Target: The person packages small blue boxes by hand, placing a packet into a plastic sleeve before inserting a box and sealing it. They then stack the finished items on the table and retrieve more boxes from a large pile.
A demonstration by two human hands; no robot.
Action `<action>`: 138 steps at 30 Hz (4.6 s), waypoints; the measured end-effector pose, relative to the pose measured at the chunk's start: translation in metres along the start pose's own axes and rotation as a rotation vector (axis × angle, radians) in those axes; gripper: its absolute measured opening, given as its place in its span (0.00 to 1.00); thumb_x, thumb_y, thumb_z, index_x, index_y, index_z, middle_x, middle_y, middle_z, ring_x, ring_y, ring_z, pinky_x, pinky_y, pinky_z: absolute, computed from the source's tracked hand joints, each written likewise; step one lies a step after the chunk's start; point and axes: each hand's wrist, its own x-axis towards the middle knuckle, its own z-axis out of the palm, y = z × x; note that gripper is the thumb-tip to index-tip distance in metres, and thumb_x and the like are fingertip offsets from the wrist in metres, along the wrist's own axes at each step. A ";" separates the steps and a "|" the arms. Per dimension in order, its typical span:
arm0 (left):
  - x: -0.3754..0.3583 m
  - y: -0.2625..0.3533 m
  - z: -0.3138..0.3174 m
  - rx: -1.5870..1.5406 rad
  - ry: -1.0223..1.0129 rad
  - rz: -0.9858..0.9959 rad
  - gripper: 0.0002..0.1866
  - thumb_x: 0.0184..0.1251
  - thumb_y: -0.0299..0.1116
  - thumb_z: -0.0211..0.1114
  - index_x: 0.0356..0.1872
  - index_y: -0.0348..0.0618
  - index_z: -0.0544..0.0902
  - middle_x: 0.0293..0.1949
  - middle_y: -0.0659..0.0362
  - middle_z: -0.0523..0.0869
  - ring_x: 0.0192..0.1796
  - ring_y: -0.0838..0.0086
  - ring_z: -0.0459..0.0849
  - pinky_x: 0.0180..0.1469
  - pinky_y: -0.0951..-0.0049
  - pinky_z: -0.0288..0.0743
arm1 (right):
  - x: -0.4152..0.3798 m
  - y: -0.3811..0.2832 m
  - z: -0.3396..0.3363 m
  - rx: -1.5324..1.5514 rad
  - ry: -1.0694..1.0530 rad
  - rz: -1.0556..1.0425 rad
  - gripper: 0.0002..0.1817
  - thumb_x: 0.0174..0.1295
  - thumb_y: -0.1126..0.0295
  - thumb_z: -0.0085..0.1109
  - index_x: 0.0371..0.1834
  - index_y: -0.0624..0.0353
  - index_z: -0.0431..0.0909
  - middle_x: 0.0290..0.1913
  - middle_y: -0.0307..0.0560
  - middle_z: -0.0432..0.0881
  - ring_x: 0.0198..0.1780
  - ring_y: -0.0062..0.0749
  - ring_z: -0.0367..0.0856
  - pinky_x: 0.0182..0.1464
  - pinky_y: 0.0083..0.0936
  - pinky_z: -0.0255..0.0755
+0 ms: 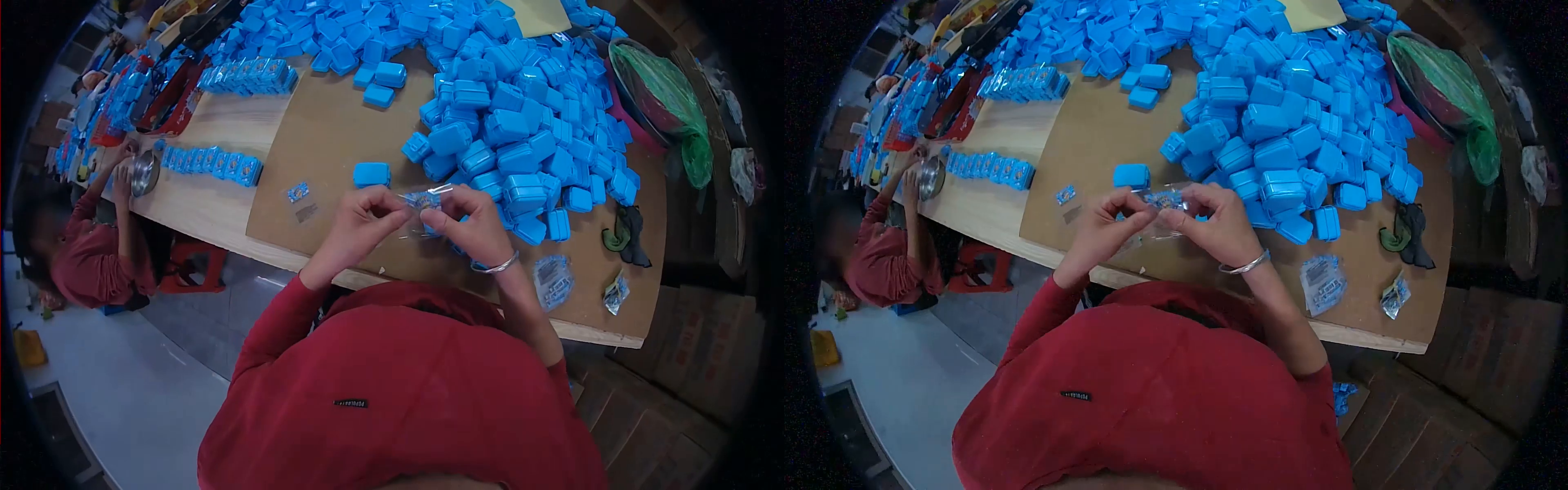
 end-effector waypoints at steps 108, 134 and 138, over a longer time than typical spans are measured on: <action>0.119 -0.212 -0.546 -0.334 1.377 -0.181 0.21 0.46 0.36 0.78 0.34 0.31 0.80 0.33 0.57 0.81 0.28 0.76 0.78 0.25 0.71 0.70 | 0.082 -0.004 0.087 -0.549 -0.240 -0.246 0.27 0.46 0.72 0.66 0.53 0.62 0.71 0.51 0.55 0.71 0.52 0.51 0.69 0.55 0.38 0.67; 0.190 -0.169 -0.581 -0.113 1.044 -0.399 0.23 0.70 0.42 0.50 0.62 0.46 0.70 0.61 0.52 0.72 0.61 0.60 0.70 0.63 0.52 0.61 | 0.110 0.022 0.110 -0.691 -0.602 -0.105 0.14 0.45 0.68 0.67 0.32 0.57 0.73 0.37 0.50 0.71 0.42 0.47 0.71 0.41 0.39 0.69; 0.175 -0.173 -0.588 0.134 0.973 -0.432 0.17 0.58 0.48 0.61 0.39 0.46 0.80 0.31 0.60 0.76 0.31 0.70 0.71 0.31 0.62 0.67 | 0.092 0.039 0.110 -0.674 -0.621 -0.139 0.11 0.46 0.71 0.64 0.30 0.56 0.71 0.34 0.49 0.72 0.40 0.48 0.73 0.38 0.39 0.69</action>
